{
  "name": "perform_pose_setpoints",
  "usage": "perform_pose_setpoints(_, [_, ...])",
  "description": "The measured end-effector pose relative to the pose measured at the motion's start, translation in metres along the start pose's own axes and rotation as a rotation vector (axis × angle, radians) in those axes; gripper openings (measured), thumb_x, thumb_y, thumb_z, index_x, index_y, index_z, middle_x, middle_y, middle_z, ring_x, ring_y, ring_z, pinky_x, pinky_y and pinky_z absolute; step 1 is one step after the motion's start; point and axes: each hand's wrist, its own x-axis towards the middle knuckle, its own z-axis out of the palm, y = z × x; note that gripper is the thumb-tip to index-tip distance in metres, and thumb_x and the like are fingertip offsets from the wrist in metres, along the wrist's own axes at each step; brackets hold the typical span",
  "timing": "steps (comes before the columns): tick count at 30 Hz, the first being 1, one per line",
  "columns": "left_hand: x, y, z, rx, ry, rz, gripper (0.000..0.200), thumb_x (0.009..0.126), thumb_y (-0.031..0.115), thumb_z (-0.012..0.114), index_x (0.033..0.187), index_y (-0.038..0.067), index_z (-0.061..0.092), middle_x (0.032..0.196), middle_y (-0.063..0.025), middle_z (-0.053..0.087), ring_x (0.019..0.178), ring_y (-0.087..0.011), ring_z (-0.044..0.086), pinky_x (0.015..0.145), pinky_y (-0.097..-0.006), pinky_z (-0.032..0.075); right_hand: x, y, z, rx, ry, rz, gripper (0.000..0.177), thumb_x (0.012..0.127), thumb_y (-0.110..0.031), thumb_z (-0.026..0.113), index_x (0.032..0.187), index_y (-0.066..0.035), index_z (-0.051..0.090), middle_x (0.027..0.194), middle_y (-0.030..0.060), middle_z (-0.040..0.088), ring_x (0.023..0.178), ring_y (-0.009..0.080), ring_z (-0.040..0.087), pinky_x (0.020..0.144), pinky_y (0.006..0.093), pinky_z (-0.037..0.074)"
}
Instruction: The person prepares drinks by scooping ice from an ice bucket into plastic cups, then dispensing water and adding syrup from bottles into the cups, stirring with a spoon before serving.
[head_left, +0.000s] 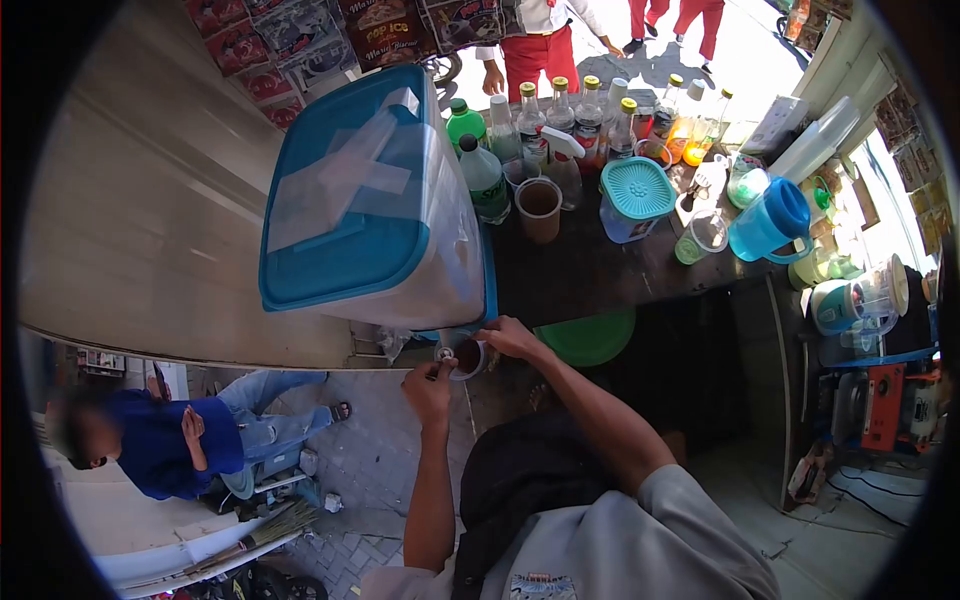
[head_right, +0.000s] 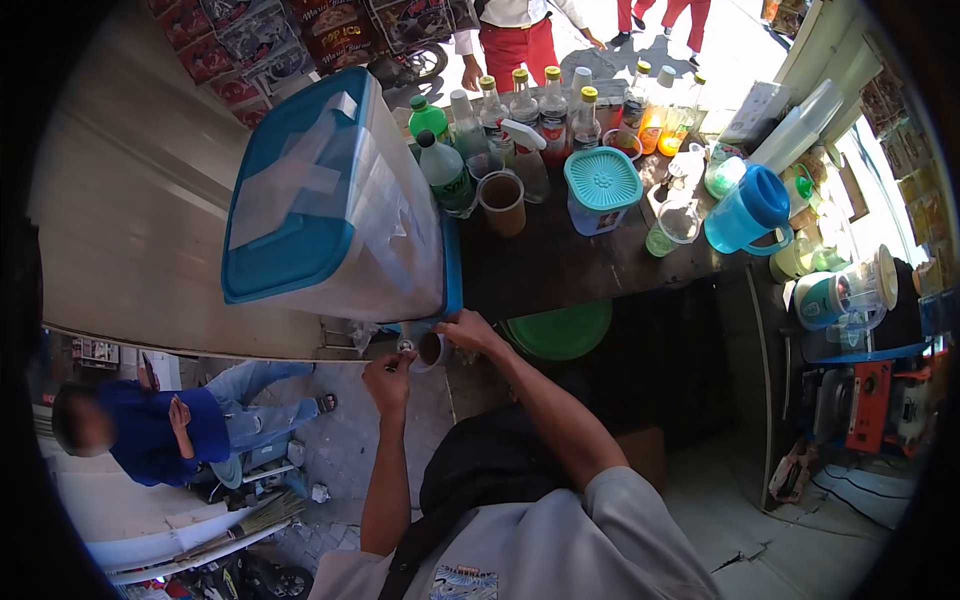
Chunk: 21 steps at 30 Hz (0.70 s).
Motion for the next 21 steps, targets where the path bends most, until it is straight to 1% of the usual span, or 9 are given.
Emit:
perform_pose_setpoints(1, [-0.001, 0.001, -0.002, 0.007, -0.008, -0.002, 0.036, 0.071, 0.032, 0.083, 0.064, 0.0, 0.068, 0.055, -0.0126, 0.06, 0.053, -0.0302, 0.057, 0.058, -0.0419, 0.043, 0.002, 0.002, 0.0, -0.005, -0.011, -0.009, 0.048, 0.08, -0.044, 0.063, 0.086, 0.003, 0.072, 0.075, 0.0134, 0.069, 0.073, 0.0241, 0.067, 0.071, 0.0356, 0.05])
perform_pose_setpoints(3, [0.001, 0.004, -0.003, 0.094, -0.063, -0.039, 0.034, 0.073, 0.029, 0.081, 0.067, -0.002, 0.07, 0.06, -0.0139, 0.065, 0.056, -0.0272, 0.062, 0.061, -0.0374, 0.046, -0.002, -0.004, -0.002, -0.005, -0.012, -0.008, 0.048, 0.08, -0.044, 0.063, 0.085, 0.002, 0.072, 0.074, 0.0126, 0.069, 0.073, 0.0239, 0.066, 0.07, 0.0354, 0.05])
perform_pose_setpoints(8, [0.001, -0.001, -0.003, 0.047, -0.05, -0.009, 0.032, 0.073, 0.027, 0.082, 0.067, -0.002, 0.07, 0.058, -0.0129, 0.064, 0.054, -0.026, 0.061, 0.06, -0.0371, 0.045, -0.002, -0.003, 0.0, -0.029, -0.028, -0.022, 0.047, 0.079, -0.045, 0.062, 0.081, 0.001, 0.071, 0.071, 0.0111, 0.067, 0.071, 0.0235, 0.066, 0.069, 0.0351, 0.05])
perform_pose_setpoints(10, [0.003, -0.004, 0.0, 0.048, -0.049, 0.018, 0.032, 0.073, 0.027, 0.082, 0.067, -0.002, 0.069, 0.058, -0.0126, 0.064, 0.053, -0.0253, 0.061, 0.059, -0.0369, 0.045, 0.001, -0.001, 0.001, -0.042, -0.002, -0.044, 0.047, 0.078, -0.046, 0.061, 0.077, 0.0, 0.07, 0.069, 0.0105, 0.066, 0.069, 0.0233, 0.065, 0.067, 0.0349, 0.05])
perform_pose_setpoints(12, [0.002, -0.006, 0.001, 0.01, -0.032, -0.015, 0.038, 0.071, 0.035, 0.083, 0.066, 0.0, 0.069, 0.057, -0.0122, 0.063, 0.052, -0.0278, 0.058, 0.059, -0.0394, 0.044, 0.0, -0.002, 0.001, -0.046, -0.005, -0.042, 0.048, 0.078, -0.047, 0.061, 0.076, 0.0, 0.07, 0.068, 0.0105, 0.066, 0.068, 0.0235, 0.065, 0.067, 0.035, 0.05])
perform_pose_setpoints(13, [0.003, -0.007, 0.001, 0.012, -0.038, -0.01, 0.038, 0.071, 0.035, 0.083, 0.066, 0.0, 0.069, 0.057, -0.0122, 0.063, 0.052, -0.0278, 0.058, 0.059, -0.0394, 0.044, 0.0, -0.002, 0.001, -0.054, -0.009, -0.041, 0.048, 0.078, -0.047, 0.061, 0.074, 0.0, 0.069, 0.068, 0.0106, 0.066, 0.068, 0.0238, 0.065, 0.067, 0.0352, 0.05])
perform_pose_setpoints(15, [0.002, -0.006, 0.001, 0.01, -0.053, -0.064, 0.038, 0.071, 0.034, 0.083, 0.067, -0.001, 0.07, 0.056, -0.0121, 0.062, 0.051, -0.0266, 0.057, 0.058, -0.0385, 0.044, -0.001, -0.002, 0.001, -0.042, 0.0, -0.043, 0.048, 0.078, -0.047, 0.061, 0.074, 0.0, 0.069, 0.068, 0.0104, 0.066, 0.068, 0.0238, 0.065, 0.067, 0.0353, 0.05])
perform_pose_setpoints(19, [0.002, -0.003, 0.0, 0.003, -0.061, -0.054, 0.039, 0.071, 0.034, 0.084, 0.068, -0.002, 0.07, 0.055, -0.0123, 0.061, 0.049, -0.0249, 0.056, 0.056, -0.0376, 0.043, 0.001, 0.0, 0.004, -0.065, 0.03, -0.066, 0.047, 0.078, -0.047, 0.061, 0.073, -0.001, 0.069, 0.069, 0.0109, 0.067, 0.068, 0.0242, 0.065, 0.066, 0.0354, 0.05])
perform_pose_setpoints(21, [0.001, -0.005, 0.0, 0.007, -0.043, -0.019, 0.039, 0.073, 0.033, 0.083, 0.068, -0.003, 0.07, 0.055, -0.0123, 0.061, 0.049, -0.0224, 0.056, 0.054, -0.0364, 0.043, 0.003, 0.003, 0.005, -0.059, 0.038, -0.071, 0.048, 0.079, -0.047, 0.061, 0.073, 0.0, 0.069, 0.069, 0.0113, 0.067, 0.068, 0.0246, 0.065, 0.066, 0.0356, 0.05])
